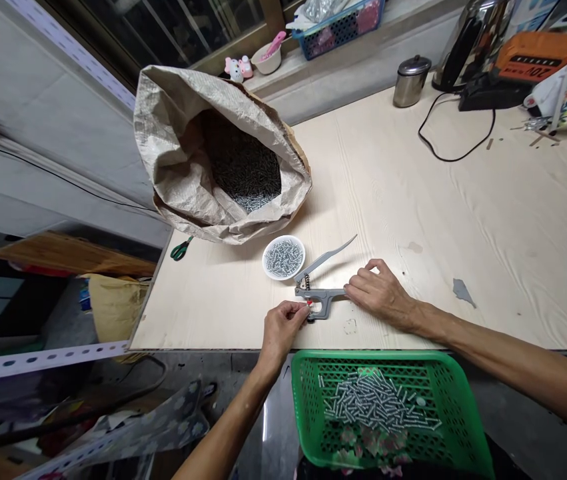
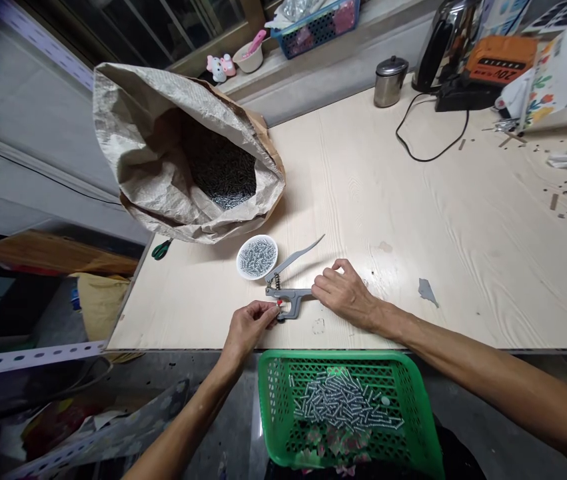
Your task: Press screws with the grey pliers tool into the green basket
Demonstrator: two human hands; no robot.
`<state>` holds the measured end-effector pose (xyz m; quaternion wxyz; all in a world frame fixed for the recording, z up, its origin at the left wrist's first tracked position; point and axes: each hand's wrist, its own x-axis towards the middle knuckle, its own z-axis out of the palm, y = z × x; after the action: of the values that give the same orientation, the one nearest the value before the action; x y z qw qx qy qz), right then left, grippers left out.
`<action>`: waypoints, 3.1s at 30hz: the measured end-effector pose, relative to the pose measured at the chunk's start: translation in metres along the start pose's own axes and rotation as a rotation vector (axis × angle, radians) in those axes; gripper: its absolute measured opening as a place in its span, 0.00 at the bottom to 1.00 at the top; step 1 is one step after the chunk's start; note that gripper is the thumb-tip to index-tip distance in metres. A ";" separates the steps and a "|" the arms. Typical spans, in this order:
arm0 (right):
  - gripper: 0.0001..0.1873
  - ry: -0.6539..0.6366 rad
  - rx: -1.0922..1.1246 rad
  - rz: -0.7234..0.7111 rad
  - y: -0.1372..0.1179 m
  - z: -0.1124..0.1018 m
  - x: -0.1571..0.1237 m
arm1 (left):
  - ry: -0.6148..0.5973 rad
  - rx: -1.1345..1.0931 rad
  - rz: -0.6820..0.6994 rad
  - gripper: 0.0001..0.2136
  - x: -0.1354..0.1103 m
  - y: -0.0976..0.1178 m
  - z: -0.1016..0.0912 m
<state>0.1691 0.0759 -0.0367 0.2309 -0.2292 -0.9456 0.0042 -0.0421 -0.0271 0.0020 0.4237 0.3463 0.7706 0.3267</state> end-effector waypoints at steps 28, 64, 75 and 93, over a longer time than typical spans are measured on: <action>0.16 0.054 0.020 0.001 0.000 0.014 -0.004 | -0.226 0.040 -0.284 0.11 0.011 0.018 -0.004; 0.23 -0.460 0.110 0.073 0.020 -0.018 0.044 | -0.142 0.545 -0.090 0.10 -0.007 0.026 0.001; 0.26 -0.466 0.218 0.186 0.016 -0.026 0.032 | -0.290 1.056 0.799 0.25 0.036 0.048 0.045; 0.09 -0.403 0.199 0.083 0.050 -0.013 0.028 | -0.016 0.981 0.957 0.10 -0.011 0.008 0.070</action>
<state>0.1745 0.1316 -0.0190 0.0587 -0.2386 -0.9572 0.1528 0.0262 -0.0172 -0.0170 0.0327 0.8031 0.5884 0.0885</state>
